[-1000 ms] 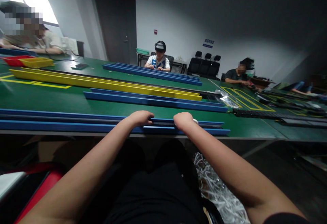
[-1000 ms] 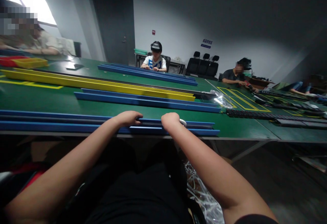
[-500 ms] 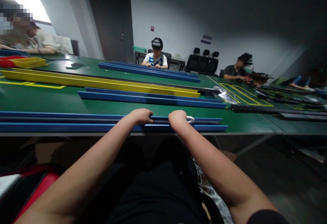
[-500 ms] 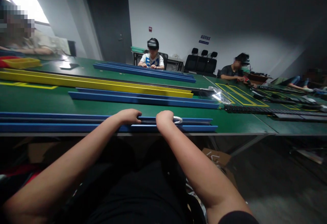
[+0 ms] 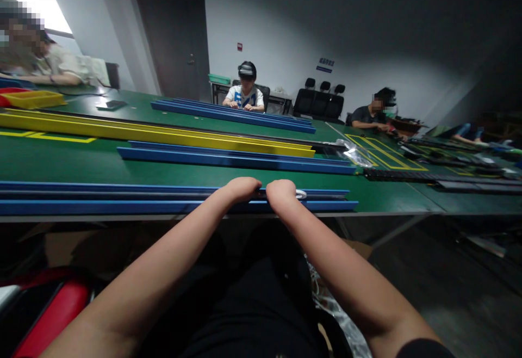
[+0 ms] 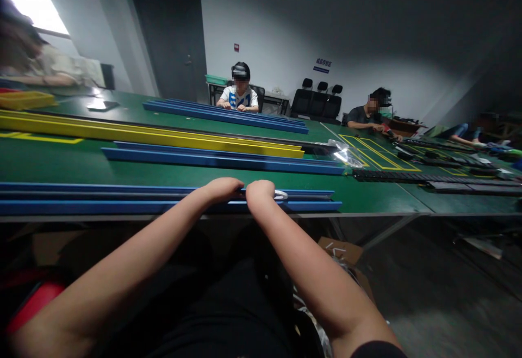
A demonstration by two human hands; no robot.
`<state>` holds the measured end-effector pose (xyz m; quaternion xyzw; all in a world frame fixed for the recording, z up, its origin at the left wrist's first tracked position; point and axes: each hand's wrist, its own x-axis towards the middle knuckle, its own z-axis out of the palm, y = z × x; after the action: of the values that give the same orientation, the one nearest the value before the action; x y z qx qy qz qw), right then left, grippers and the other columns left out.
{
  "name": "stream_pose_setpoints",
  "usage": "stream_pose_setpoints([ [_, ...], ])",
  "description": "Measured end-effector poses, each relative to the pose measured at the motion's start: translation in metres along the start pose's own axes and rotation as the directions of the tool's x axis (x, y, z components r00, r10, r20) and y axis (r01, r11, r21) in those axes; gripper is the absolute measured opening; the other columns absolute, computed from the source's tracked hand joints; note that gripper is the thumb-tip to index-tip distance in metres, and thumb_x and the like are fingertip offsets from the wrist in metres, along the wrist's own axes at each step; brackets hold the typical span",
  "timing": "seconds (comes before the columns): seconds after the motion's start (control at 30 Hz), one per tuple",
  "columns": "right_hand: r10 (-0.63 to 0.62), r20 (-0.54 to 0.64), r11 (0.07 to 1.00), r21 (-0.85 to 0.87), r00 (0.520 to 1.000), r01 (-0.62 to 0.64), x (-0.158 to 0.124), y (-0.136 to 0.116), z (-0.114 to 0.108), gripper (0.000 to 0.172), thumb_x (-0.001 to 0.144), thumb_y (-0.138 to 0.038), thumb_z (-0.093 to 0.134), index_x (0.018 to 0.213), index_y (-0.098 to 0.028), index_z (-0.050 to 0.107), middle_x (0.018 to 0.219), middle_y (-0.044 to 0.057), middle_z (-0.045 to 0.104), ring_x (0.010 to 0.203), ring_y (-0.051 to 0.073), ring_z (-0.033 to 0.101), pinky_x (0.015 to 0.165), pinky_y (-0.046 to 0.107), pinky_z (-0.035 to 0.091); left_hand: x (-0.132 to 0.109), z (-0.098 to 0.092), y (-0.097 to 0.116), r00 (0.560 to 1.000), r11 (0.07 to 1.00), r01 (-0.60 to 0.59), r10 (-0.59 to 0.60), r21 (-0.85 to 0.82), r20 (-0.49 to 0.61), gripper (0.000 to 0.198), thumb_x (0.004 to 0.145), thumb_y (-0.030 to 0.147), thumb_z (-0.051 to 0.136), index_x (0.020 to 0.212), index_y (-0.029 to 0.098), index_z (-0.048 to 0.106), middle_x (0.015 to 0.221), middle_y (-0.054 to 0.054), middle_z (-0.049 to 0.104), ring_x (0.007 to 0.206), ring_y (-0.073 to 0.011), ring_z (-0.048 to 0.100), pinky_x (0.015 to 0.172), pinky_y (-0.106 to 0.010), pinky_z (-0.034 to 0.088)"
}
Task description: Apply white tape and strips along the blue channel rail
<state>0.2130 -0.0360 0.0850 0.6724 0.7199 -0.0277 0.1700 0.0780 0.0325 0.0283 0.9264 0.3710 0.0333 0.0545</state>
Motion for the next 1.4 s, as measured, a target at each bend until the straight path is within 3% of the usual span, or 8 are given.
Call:
stream_pose_setpoints([
  [0.23,0.032,-0.088,0.999,-0.028,0.996,-0.034,-0.004,0.007,0.004,0.034,0.090,-0.034,0.054,0.111,-0.015,0.071,0.114,0.020,0.069,0.105,0.030,0.067,0.085,0.040,0.053,-0.001,-0.001,0.000,0.998,0.997,-0.056,0.057,0.050,-0.018,0.026,0.086,0.042,0.052,0.093,0.022,0.068,0.096,-0.009,0.073,0.086,-0.0234,0.067,0.070,-0.029,0.045],
  [0.47,-0.201,-0.064,0.978,0.038,0.978,0.203,-0.006,0.031,0.002,0.055,0.092,-0.062,0.038,0.120,-0.022,0.064,0.114,0.013,0.069,0.104,0.028,0.065,0.082,0.035,0.050,-0.025,-0.004,-0.032,0.999,0.999,-0.051,0.052,-0.007,0.018,0.034,0.085,0.053,0.051,0.091,0.023,0.066,0.091,-0.007,0.072,0.079,-0.0213,0.064,0.062,-0.027,0.040],
  [0.63,-0.332,-0.087,0.940,0.049,0.939,0.337,-0.013,0.012,-0.008,0.050,0.096,-0.056,0.034,0.123,-0.025,0.062,0.115,0.010,0.069,0.100,0.022,0.065,0.078,0.027,0.046,-0.054,-0.008,-0.064,0.997,0.997,0.050,-0.047,-0.053,0.053,0.034,0.081,0.057,0.054,0.083,0.024,0.065,0.077,-0.003,0.069,0.065,-0.0174,0.058,0.054,-0.026,0.033],
  [0.77,-0.384,-0.124,0.922,-0.001,0.915,0.387,-0.020,0.000,-0.018,0.041,0.097,-0.047,0.036,0.114,-0.026,0.066,0.108,0.008,0.071,0.094,0.021,0.066,0.074,0.026,0.045,-0.066,-0.011,-0.072,0.995,0.993,0.086,-0.082,-0.082,0.049,0.036,0.080,0.058,0.054,0.082,0.024,0.065,0.074,-0.003,0.068,0.062,-0.0166,0.055,0.055,-0.026,0.032],
  [0.9,-0.347,-0.111,0.937,-0.014,0.931,0.348,-0.018,0.011,-0.024,0.040,0.092,-0.048,0.047,0.121,-0.027,0.064,0.111,0.008,0.071,0.098,0.023,0.066,0.075,0.027,0.046,-0.067,-0.012,-0.071,0.994,0.993,0.098,-0.095,-0.066,0.050,0.033,0.080,0.055,0.054,0.086,0.025,0.066,0.079,-0.004,0.069,0.067,-0.0180,0.057,0.057,-0.027,0.034],
  [1.07,-0.148,-0.010,0.976,-0.162,0.989,0.144,-0.008,0.024,-0.020,0.045,0.091,-0.050,0.049,0.113,-0.016,0.069,0.115,0.019,0.069,0.104,0.028,0.065,0.084,0.034,0.049,-0.065,-0.009,-0.071,0.993,0.994,0.112,-0.112,-0.003,0.031,0.027,0.079,0.048,0.056,0.088,0.025,0.067,0.083,-0.005,0.070,0.072,-0.0203,0.060,0.061,-0.028,0.037],
  [1.23,-0.141,0.079,0.983,-0.108,0.987,0.149,0.007,0.032,-0.015,0.067,0.094,-0.063,0.031,0.110,-0.012,0.071,0.116,0.021,0.068,0.109,0.029,0.064,0.088,0.036,0.049,-0.066,-0.010,-0.070,0.989,0.989,0.148,-0.148,-0.004,0.017,0.027,0.078,0.049,0.059,0.087,0.025,0.067,0.084,-0.005,0.070,0.073,-0.0196,0.061,0.060,-0.027,0.038],
  [1.4,-0.092,0.071,0.988,-0.121,0.993,0.100,0.011,0.029,-0.010,0.061,0.089,-0.064,0.045,0.110,-0.014,0.073,0.115,0.020,0.068,0.110,0.030,0.064,0.089,0.037,0.050,-0.067,-0.010,-0.070,0.988,0.988,0.157,-0.157,-0.004,0.016,0.028,0.077,0.050,0.058,0.089,0.026,0.067,0.086,-0.005,0.071,0.073,-0.0199,0.061,0.059,-0.027,0.037],
])
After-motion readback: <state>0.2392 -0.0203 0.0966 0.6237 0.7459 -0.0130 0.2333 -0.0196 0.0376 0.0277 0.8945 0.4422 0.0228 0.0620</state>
